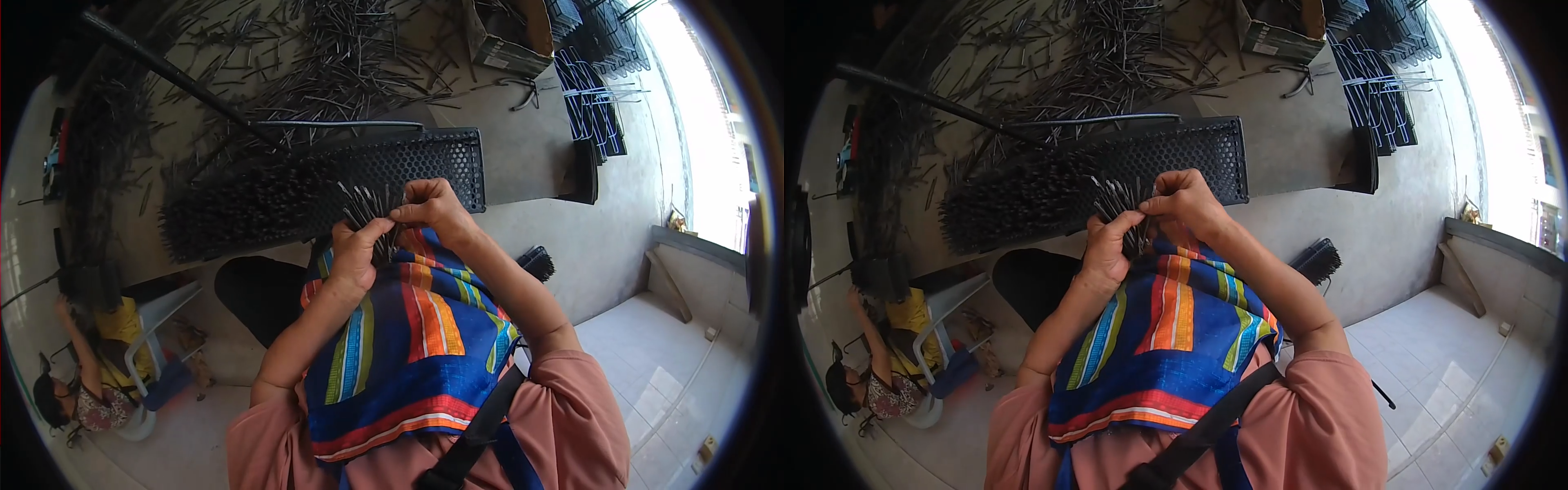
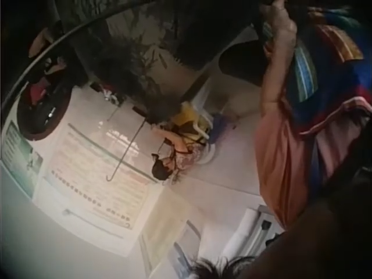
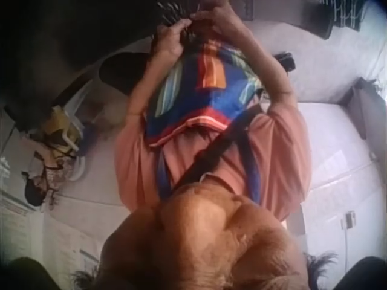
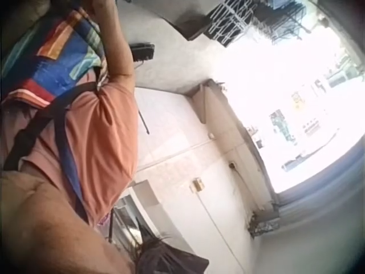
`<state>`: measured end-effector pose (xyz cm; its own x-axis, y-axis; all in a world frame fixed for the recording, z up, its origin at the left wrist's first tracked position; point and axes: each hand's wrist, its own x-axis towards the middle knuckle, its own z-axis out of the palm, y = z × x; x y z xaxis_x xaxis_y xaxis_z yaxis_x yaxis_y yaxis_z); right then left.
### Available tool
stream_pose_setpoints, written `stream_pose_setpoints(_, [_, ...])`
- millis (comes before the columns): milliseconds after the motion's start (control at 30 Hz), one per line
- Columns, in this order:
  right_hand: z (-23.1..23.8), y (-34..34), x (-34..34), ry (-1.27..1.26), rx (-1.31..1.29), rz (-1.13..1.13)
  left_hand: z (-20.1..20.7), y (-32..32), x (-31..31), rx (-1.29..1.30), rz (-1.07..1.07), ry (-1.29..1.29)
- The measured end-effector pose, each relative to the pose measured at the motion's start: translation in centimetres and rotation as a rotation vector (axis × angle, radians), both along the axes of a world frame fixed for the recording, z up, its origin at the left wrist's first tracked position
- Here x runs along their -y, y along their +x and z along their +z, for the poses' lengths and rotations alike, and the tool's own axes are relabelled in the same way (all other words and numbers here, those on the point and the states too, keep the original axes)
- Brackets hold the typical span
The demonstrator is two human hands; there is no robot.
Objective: Assembling wire brushes by manually inserting bundles of thin metal wires into a perforated base.
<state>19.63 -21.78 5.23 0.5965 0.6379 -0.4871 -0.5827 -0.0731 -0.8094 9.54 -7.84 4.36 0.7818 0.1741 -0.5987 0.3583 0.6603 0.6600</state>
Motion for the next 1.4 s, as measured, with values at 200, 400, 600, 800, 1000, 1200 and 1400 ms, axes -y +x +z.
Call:
stream_pose_setpoints(200, [-0.2, 0.6, 0.1, 0.026, -0.048, 0.046, 0.9, 0.1, -0.5, -0.014, -0.055, -0.042])
stream_pose_setpoints(400, [0.3, 0.3, -1.0, -0.023, -0.029, 0.12, 0.0, -0.1, -0.1, 0.011, 0.016, -0.014])
stream_pose_setpoints(600, [-0.5, -0.2, -0.4, -0.02, -0.042, -0.027, -0.1, -0.7, -1.2, -0.031, 0.063, -0.159])
stream_pose_setpoints(800, [0.6, 1.3, -1.4, -0.038, 0.438, -0.366, 0.1, -1.9, -2.1, -0.106, 0.011, -0.171])
stream_pose_setpoints(1000, [-1.1, 2.5, -5.3, -0.063, 0.977, -0.367, 1.0, -1.7, -2.4, -0.048, -0.02, -0.076])
stream_pose_setpoints(1200, [-1.5, 4.0, -7.0, -0.12, 1.233, -0.268, 1.0, -1.5, -2.9, -0.071, 0.008, -0.108])
stream_pose_setpoints(1400, [-0.5, 3.7, -6.6, -0.144, 1.357, -0.201, 1.1, -1.5, -2.7, -0.052, -0.054, -0.103])
